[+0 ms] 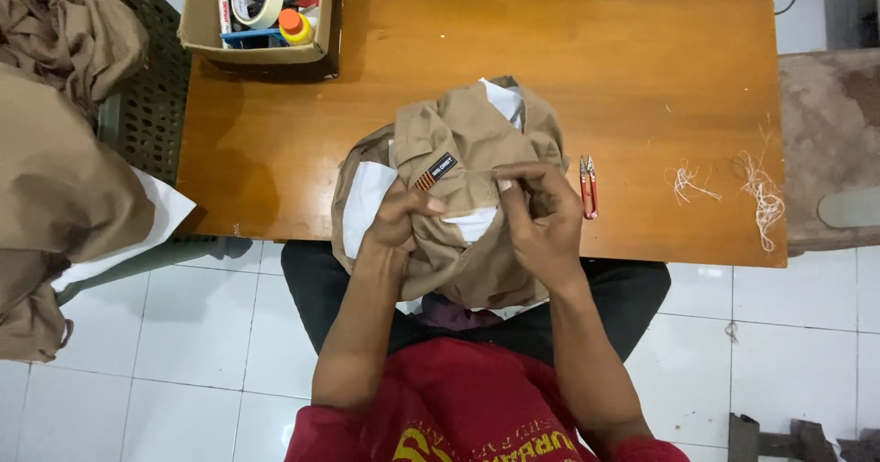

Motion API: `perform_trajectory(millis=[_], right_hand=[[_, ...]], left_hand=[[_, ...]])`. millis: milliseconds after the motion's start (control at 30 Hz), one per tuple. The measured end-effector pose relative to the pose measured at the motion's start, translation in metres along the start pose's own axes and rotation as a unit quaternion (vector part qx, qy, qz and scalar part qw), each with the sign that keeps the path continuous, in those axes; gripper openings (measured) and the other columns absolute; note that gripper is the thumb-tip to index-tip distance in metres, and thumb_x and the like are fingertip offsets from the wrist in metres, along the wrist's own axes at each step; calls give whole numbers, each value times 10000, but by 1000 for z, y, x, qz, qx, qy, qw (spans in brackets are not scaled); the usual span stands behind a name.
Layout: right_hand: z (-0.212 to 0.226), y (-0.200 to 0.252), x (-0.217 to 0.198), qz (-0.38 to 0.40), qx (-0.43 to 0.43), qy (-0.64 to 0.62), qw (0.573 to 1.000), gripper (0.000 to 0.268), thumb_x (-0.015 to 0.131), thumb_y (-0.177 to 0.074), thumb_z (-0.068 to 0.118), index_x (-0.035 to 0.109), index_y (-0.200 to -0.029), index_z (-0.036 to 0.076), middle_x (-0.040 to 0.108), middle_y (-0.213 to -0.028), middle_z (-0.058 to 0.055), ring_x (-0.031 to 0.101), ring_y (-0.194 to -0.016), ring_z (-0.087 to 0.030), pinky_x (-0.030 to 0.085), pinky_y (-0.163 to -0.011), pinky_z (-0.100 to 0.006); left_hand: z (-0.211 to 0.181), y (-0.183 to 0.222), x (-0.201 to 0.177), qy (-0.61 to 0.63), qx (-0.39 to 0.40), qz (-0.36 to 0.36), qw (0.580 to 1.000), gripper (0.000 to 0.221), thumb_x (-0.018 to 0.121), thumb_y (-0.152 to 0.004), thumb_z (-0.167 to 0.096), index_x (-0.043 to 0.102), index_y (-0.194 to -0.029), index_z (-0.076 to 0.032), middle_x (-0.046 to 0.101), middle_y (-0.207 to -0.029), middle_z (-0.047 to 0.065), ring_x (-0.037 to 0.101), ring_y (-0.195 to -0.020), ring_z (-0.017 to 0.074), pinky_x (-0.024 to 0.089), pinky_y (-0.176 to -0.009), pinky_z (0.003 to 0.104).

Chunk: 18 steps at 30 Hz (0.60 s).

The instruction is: Inspecting the pockets of a pair of trousers and trimming loose threads using a thread nipper.

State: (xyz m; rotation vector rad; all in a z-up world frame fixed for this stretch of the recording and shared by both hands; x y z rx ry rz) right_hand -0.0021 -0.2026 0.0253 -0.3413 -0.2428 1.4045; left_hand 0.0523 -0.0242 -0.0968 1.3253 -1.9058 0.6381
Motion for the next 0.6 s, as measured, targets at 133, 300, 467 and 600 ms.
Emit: perform_trajectory(millis=[133,300,467,600], right_hand=[[-16,0,-3,9,41,-56,998,156,578,-1023,-53,601,-1174,-22,706,-861,-120,571,-764,-111,514,-708,-302],[-35,9,-8,-16,191,-161,968,203,602,-1009,21,566,-1208,8,717,-958,-109,675,-824,-143,555,-789,-300],[-35,11,-4,-34,214,-167,962,190,610,-997,19,581,-1184,5,710,-948,-107,679,-810,-150,562,-761,-292],[-52,12,-11,-33,208,-179,961,196,620,-992,13,568,-1181,5,688,-890,-103,683,-757,-153,567,-718,-283]], left_hand=[[-17,8,26,-20,13,4,1000,721,612,-629,158,532,-1345,148,720,-1073,282,726,-958,353,590,-895,502],[-50,16,48,-441,14,-21,897,105,747,-698,-77,695,-710,14,576,-533,50,504,-498,147,427,-476,315],[-66,24,80,-507,21,-59,860,222,711,-712,-44,603,-531,27,463,-434,47,443,-479,148,379,-439,330],[-54,17,65,-447,18,-64,892,170,658,-695,23,629,-529,6,468,-449,38,439,-499,104,346,-429,250]])
Point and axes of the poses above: each hand's wrist, its own y-axis away from the middle knuckle, its own x-axis out of the palm, z = x × y, the point moved 4 cm from there along -y, towards the middle knuckle
